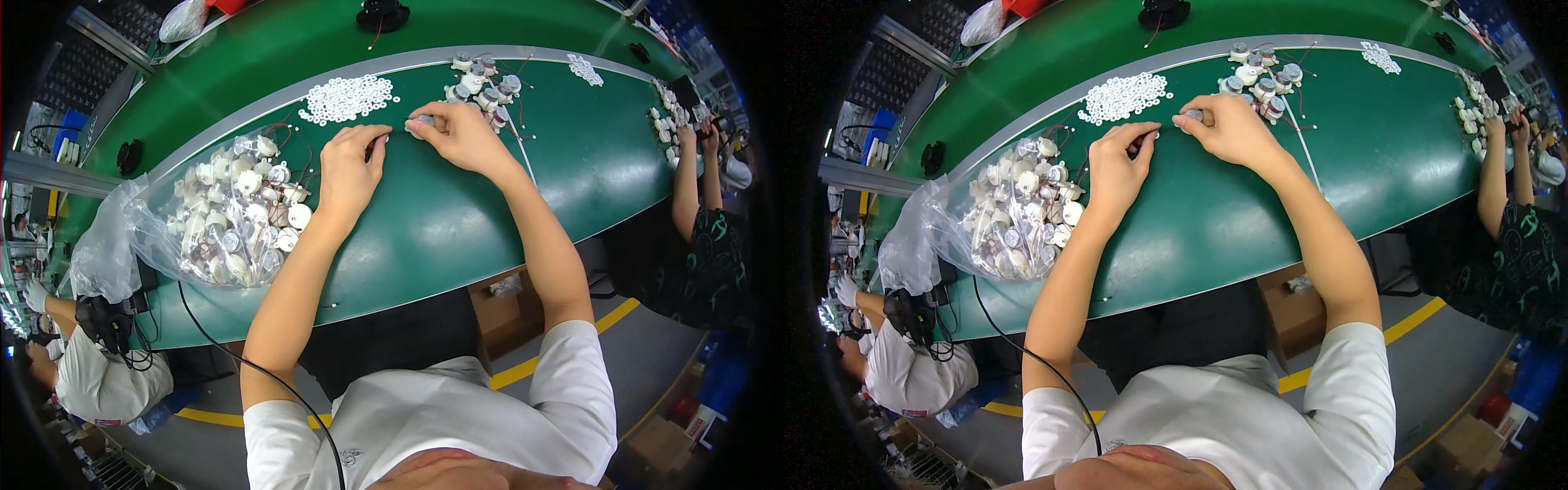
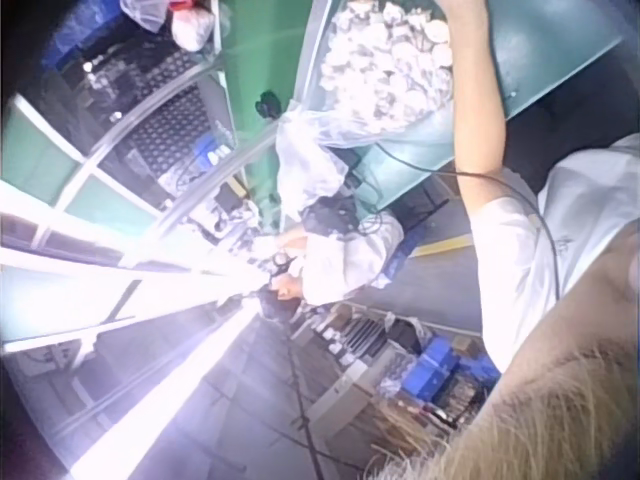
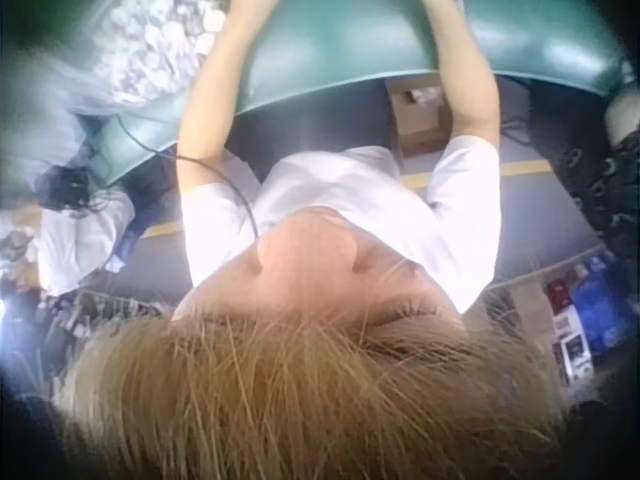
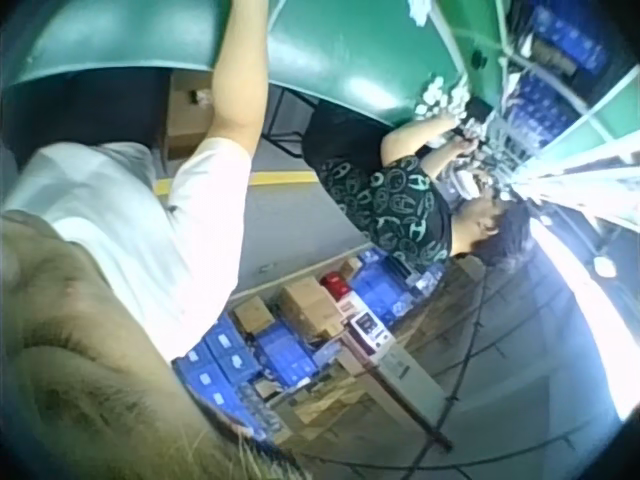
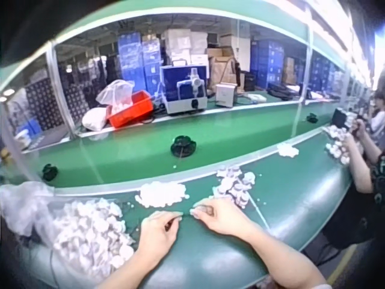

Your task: Manually assemble small white electrical components on an assembly line by inserting small parts into a housing.

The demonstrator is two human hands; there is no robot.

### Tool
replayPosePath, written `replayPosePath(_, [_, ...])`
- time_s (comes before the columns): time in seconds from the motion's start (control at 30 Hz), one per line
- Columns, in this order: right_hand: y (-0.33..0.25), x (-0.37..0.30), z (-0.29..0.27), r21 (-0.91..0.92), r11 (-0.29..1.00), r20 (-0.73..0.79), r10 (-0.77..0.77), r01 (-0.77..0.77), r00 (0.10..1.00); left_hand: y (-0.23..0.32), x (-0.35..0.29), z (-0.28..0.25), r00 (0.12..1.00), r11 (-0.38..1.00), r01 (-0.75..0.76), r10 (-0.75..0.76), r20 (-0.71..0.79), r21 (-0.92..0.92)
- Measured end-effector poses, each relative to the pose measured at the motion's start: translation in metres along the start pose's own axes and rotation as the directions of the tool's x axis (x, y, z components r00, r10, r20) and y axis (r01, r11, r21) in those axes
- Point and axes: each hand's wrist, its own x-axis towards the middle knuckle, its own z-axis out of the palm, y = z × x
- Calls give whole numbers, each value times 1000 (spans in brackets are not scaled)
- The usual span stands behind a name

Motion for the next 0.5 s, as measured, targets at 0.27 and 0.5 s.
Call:
replayPosePath(0.27, [-9,0,-2,-41,999,-50,14,-16,999,1,-14,1,999,999,18,-20,-50,-37])
replayPosePath(0.5, [2,2,14,142,989,-56,49,-41,997,-1,-10,1,998,992,55,-52,27,-117])
